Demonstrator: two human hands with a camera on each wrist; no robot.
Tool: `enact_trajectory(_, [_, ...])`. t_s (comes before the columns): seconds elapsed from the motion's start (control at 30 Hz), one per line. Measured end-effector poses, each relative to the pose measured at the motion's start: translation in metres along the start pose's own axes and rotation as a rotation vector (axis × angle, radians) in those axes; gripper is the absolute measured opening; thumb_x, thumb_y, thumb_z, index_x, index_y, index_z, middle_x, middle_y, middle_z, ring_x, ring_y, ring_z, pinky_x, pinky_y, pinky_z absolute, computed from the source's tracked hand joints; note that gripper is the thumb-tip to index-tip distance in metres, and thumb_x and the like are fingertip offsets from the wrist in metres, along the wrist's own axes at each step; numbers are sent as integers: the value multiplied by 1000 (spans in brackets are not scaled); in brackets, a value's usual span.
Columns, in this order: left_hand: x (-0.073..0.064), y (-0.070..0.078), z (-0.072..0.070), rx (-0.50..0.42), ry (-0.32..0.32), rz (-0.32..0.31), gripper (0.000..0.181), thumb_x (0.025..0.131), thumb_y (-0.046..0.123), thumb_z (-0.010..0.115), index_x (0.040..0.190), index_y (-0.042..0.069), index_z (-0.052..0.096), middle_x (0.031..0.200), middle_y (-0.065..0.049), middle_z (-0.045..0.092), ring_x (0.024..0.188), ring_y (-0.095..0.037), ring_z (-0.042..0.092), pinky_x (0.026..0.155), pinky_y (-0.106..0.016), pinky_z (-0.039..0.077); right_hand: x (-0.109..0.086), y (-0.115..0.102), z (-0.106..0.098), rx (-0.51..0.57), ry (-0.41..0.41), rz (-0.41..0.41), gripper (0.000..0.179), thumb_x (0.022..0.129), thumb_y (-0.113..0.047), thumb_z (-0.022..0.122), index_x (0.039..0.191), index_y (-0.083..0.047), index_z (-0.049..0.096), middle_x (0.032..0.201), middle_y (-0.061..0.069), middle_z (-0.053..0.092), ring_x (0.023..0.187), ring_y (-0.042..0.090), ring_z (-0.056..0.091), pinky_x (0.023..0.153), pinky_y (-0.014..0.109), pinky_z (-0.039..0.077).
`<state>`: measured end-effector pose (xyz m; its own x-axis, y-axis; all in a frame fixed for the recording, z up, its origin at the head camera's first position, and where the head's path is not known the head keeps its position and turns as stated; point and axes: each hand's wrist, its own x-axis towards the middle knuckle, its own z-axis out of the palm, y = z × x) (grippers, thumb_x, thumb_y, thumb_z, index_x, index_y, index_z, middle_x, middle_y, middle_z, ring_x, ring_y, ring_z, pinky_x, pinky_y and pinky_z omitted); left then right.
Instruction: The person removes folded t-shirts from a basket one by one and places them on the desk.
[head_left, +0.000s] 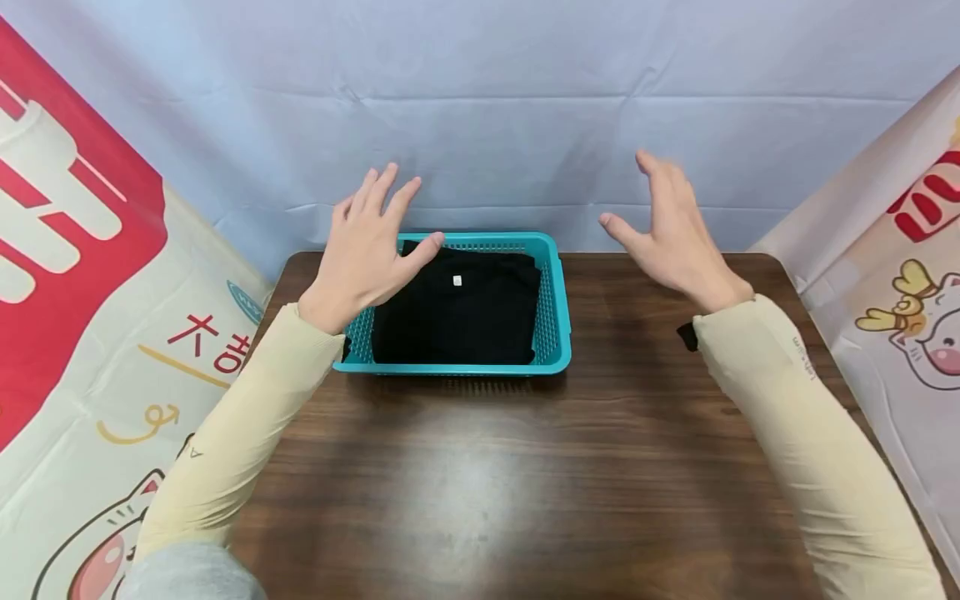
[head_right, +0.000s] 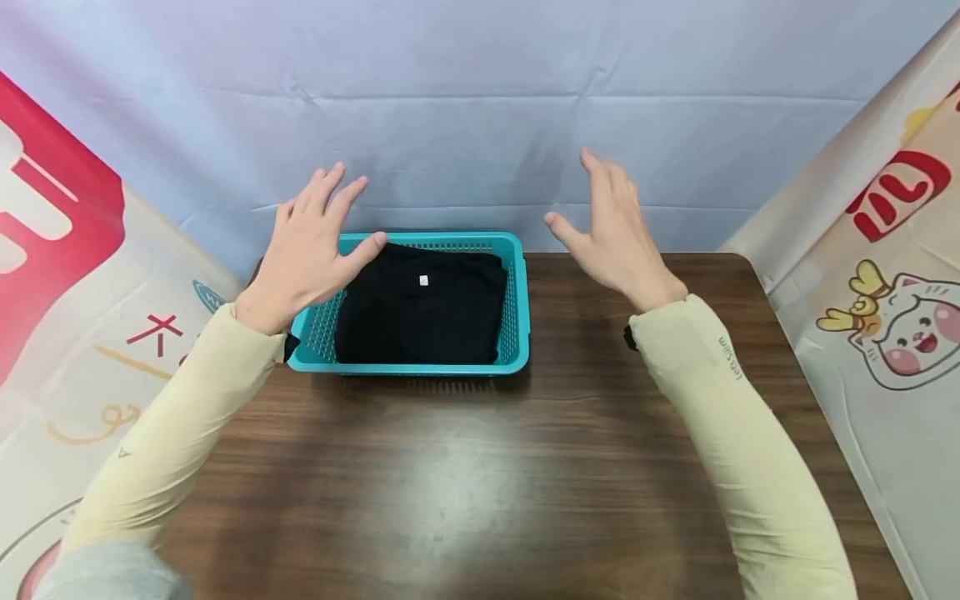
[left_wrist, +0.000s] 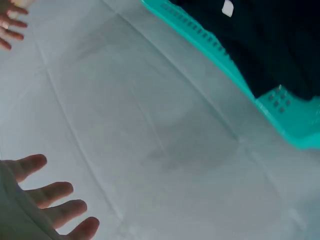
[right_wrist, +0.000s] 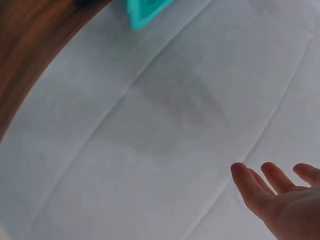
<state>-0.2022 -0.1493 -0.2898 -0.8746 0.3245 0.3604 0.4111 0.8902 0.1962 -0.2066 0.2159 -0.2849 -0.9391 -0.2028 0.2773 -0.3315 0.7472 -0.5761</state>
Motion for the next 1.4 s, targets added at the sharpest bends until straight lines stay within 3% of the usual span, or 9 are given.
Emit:
enact_trajectory(0.2, [-19, -8, 6, -257, 5, -85, 68, 95, 57, 43, 152, 22, 30, 160, -1, 22, 147, -25, 24, 114, -53, 25, -13, -8, 22, 196, 25, 88, 77, 94, -38, 58, 155, -16, 17, 153, 11, 33, 136, 30, 39, 108, 49, 39])
enact_trajectory(0.47, [-43, -21, 32, -472, -136, -209, 68, 99, 57, 32, 153, 16, 26, 157, -8, 27, 143, -28, 32, 114, -50, 30, -26, -5, 67, 330, -88, 184, 75, 95, -41, 57, 154, -14, 19, 151, 14, 37, 134, 31, 43, 105, 52, 40])
enact_trajectory(0.63, [-56, -29, 56, -510, -178, -279, 70, 100, 56, 30, 153, 10, 25, 155, -14, 29, 126, -33, 44, 105, -51, 37, -35, 0, 96, 377, -198, 249, 79, 95, -47, 55, 155, -14, 16, 151, 14, 35, 135, 31, 42, 106, 53, 39])
enact_trajectory(0.83, [-71, -39, 80, -513, -259, -391, 70, 102, 49, 35, 152, 2, 22, 155, -21, 26, 141, -37, 31, 112, -54, 31, -46, -1, 126, 387, -322, 324, 81, 96, -47, 53, 155, -12, 11, 154, 14, 31, 138, 32, 39, 107, 53, 38])
enact_trajectory(1.03, [-77, -45, 95, -520, -352, -495, 71, 101, 40, 43, 152, 0, 17, 156, -25, 20, 144, -39, 25, 113, -55, 29, -49, -4, 150, 387, -352, 345, 81, 96, -43, 54, 155, -7, 10, 156, 17, 27, 140, 35, 35, 109, 52, 37])
enact_trajectory(1.2, [-80, -47, 106, -520, -371, -540, 73, 100, 38, 45, 153, -1, 13, 156, -28, 16, 144, -41, 22, 114, -56, 27, -49, -5, 163, 401, -363, 368, 81, 97, -41, 53, 154, -4, 9, 158, 19, 21, 144, 36, 28, 111, 53, 34])
enact_trajectory(1.4, [-80, -49, 112, -540, -402, -611, 79, 99, 41, 46, 153, 0, 6, 157, -28, 12, 146, -42, 17, 115, -56, 25, -48, -9, 168, 323, -435, 410, 88, 97, -44, 51, 154, -2, 1, 162, 17, 5, 150, 33, 10, 116, 54, 25])
